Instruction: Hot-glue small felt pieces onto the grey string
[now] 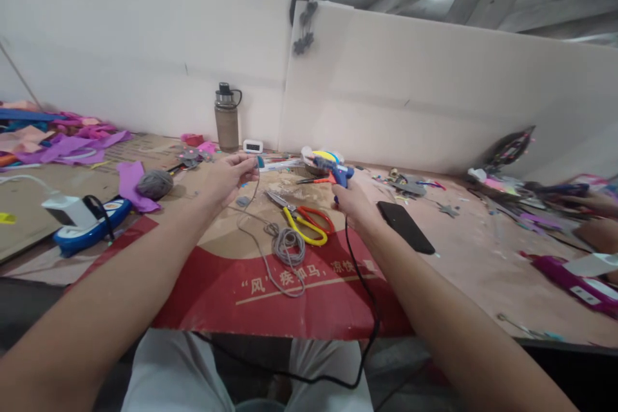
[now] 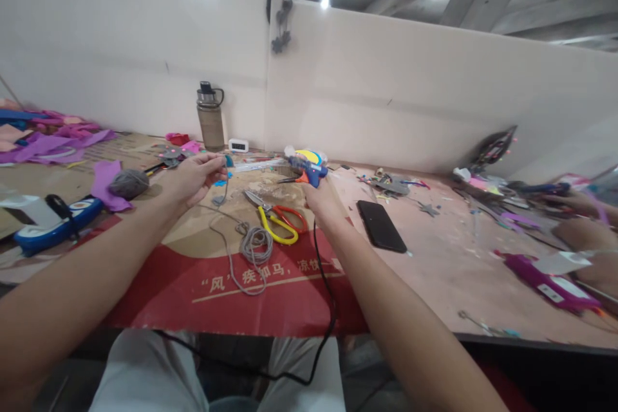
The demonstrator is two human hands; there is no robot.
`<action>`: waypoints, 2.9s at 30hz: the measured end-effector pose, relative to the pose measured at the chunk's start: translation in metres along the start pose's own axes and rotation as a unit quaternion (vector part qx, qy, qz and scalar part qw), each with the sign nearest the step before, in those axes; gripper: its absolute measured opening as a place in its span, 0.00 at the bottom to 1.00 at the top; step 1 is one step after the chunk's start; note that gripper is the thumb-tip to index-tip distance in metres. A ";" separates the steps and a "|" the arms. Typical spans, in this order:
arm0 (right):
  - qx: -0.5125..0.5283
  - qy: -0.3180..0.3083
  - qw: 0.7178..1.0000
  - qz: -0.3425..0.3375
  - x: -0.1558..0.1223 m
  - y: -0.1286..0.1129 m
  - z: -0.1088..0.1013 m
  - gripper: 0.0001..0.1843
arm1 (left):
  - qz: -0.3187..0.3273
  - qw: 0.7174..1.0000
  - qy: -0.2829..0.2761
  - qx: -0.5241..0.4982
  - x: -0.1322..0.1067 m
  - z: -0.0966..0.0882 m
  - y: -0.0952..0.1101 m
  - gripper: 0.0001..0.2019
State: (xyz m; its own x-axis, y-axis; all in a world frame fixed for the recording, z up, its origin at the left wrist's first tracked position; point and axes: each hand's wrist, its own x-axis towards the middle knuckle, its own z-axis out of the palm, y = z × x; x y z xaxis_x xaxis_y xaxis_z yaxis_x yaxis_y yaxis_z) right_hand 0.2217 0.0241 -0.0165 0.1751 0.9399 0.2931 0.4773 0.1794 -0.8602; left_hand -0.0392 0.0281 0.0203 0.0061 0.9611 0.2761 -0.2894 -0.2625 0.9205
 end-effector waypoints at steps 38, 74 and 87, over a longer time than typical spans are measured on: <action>-0.045 -0.060 0.968 -0.239 -0.063 -0.052 0.019 0.20 | -0.072 0.997 0.023 -0.018 -0.011 0.015 -0.010 0.03; -0.037 -0.055 0.967 -0.247 -0.064 -0.047 0.018 0.23 | -0.056 0.997 0.053 -0.005 -0.008 0.012 -0.005 0.04; 0.044 -0.030 0.976 -0.211 -0.055 -0.041 0.012 0.17 | -0.139 0.988 0.060 -0.017 -0.004 0.006 -0.014 0.02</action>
State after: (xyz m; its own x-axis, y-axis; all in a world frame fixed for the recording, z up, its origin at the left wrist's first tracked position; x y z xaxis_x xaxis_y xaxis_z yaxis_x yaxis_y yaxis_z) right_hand 0.1821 -0.0317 -0.0029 -0.0735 0.7924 0.6055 0.4193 0.5755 -0.7022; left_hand -0.0296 0.0277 0.0082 -0.0226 0.9995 -0.0227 -0.3244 0.0141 0.9458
